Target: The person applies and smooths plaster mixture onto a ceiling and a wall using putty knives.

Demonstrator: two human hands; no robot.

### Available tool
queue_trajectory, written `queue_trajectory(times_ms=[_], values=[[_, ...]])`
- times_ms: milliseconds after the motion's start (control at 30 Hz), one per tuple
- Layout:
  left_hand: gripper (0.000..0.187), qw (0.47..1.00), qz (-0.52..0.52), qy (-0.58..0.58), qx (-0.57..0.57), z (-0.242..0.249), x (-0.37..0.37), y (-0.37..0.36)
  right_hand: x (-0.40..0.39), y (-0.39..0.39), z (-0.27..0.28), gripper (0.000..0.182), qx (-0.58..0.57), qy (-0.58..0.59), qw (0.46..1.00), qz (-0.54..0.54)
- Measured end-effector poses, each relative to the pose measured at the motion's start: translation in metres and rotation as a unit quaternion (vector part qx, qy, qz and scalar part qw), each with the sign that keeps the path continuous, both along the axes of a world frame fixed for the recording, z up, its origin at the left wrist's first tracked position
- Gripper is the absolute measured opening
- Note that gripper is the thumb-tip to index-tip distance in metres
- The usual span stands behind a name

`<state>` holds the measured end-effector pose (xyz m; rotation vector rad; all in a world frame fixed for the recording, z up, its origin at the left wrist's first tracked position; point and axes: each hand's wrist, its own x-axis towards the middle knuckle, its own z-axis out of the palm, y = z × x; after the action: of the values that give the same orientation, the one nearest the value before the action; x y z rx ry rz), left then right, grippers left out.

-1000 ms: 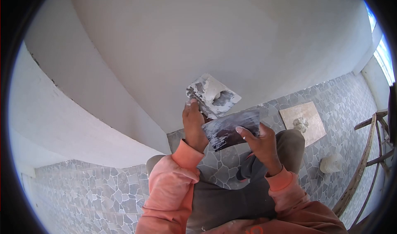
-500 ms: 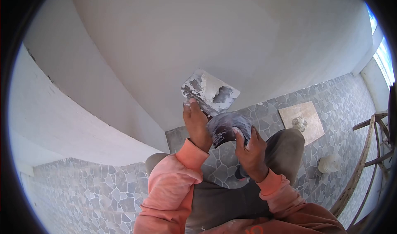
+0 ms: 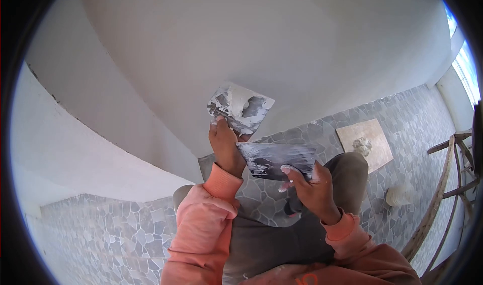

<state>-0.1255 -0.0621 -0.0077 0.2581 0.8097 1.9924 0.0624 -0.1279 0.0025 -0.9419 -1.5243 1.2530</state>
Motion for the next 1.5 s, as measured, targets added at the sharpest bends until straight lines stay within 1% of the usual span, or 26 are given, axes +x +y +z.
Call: queue_trajectory(times_ms=[67,100,200,300,400,533,567,667,700,767,833,933,967,1033,1067,1100,1133,1167,1200,1233,1333,1367,1467,1500], values=[[0.025,0.998,-0.034,0.044,-0.008,-0.008,-0.008,-0.002,0.008,0.002,0.010,0.024,-0.065,0.014,0.997,0.028],[0.026,0.996,-0.030,0.071,-0.040,-0.007,-0.008,-0.001,0.014,0.005,0.013,0.023,-0.097,0.022,0.994,0.044],[0.026,0.997,-0.007,0.054,-0.049,0.000,-0.007,-0.001,0.038,0.013,0.012,0.023,-0.161,0.065,0.983,0.057],[0.027,0.994,-0.011,0.093,-0.056,0.003,-0.011,-0.003,0.060,0.020,0.008,0.028,-0.248,0.138,0.958,0.050],[0.027,0.991,0.001,0.109,-0.074,0.013,-0.013,-0.006,0.071,0.025,0.013,0.023,-0.288,0.172,0.942,-0.008],[0.025,0.987,-0.001,0.126,-0.095,0.017,-0.016,-0.007,0.083,0.032,0.011,0.022,-0.277,0.219,0.935,-0.033],[0.025,0.986,-0.005,0.132,-0.100,0.016,-0.018,-0.007,0.089,0.037,0.008,0.024,-0.263,0.229,0.937,-0.014],[0.024,0.983,-0.013,0.159,-0.092,0.011,-0.025,-0.006,0.089,0.041,0.014,0.028,-0.255,0.303,0.918,-0.028],[0.024,0.984,-0.021,0.152,-0.092,0.009,-0.027,-0.005,0.087,0.044,0.015,0.032,-0.237,0.333,0.912,-0.029],[0.024,0.985,-0.036,0.139,-0.091,0.006,-0.033,-0.003,0.092,0.051,0.007,0.033,-0.260,0.397,0.880,-0.033],[0.027,0.985,-0.051,0.135,-0.092,0.011,-0.032,-0.004,0.087,0.049,0.014,0.032,-0.293,0.441,0.847,-0.045],[0.031,0.980,-0.086,0.154,-0.095,0.021,-0.030,-0.009,0.077,0.043,0.012,0.030,-0.345,0.395,0.849,-0.068],[0.032,0.977,-0.100,0.164,-0.096,0.024,-0.030,-0.009,0.080,0.042,0.010,0.028,-0.334,0.348,0.876,0.010],[0.033,0.970,-0.122,0.180,-0.110,0.025,-0.033,-0.009,0.058,0.031,0.044,0.031,-0.220,0.247,0.944,-0.003],[0.033,0.966,-0.134,0.188,-0.118,0.024,-0.033,-0.009,0.049,0.028,0.056,0.032,-0.161,0.193,0.968,-0.009],[0.033,0.964,-0.137,0.196,-0.113,0.022,-0.031,-0.010,0.057,0.032,0.050,0.029,-0.032,0.058,0.998,-0.004],[0.032,0.963,-0.140,0.204,-0.109,0.021,-0.031,-0.009,0.052,0.034,0.058,0.030,0.084,-0.026,0.996,0.008],[0.031,0.961,-0.144,0.211,-0.104,0.019,-0.032,-0.009,0.041,0.037,0.073,0.031,0.199,-0.111,0.973,0.021],[0.030,0.957,-0.155,0.220,-0.108,0.016,-0.032,-0.009,0.033,0.040,0.082,0.033,0.312,-0.193,0.930,0.032],[0.029,0.952,-0.166,0.229,-0.113,0.013,-0.034,-0.008,0.025,0.045,0.082,0.037,0.369,-0.224,0.901,0.048],[0.025,0.948,-0.183,0.231,-0.119,0.013,-0.037,-0.010,0.003,0.064,0.079,0.040,0.522,-0.268,0.805,0.089],[0.024,0.948,-0.187,0.228,-0.119,0.015,-0.036,-0.011,-0.002,0.064,0.079,0.042,0.510,-0.282,0.806,0.101],[0.025,0.934,-0.204,0.264,-0.128,0.029,-0.032,-0.019,-0.005,0.074,0.069,0.043,0.557,-0.312,0.761,0.114],[0.025,0.934,-0.203,0.262,-0.130,0.030,-0.033,-0.020,-0.006,0.076,0.065,0.043,0.557,-0.317,0.758,0.120]])
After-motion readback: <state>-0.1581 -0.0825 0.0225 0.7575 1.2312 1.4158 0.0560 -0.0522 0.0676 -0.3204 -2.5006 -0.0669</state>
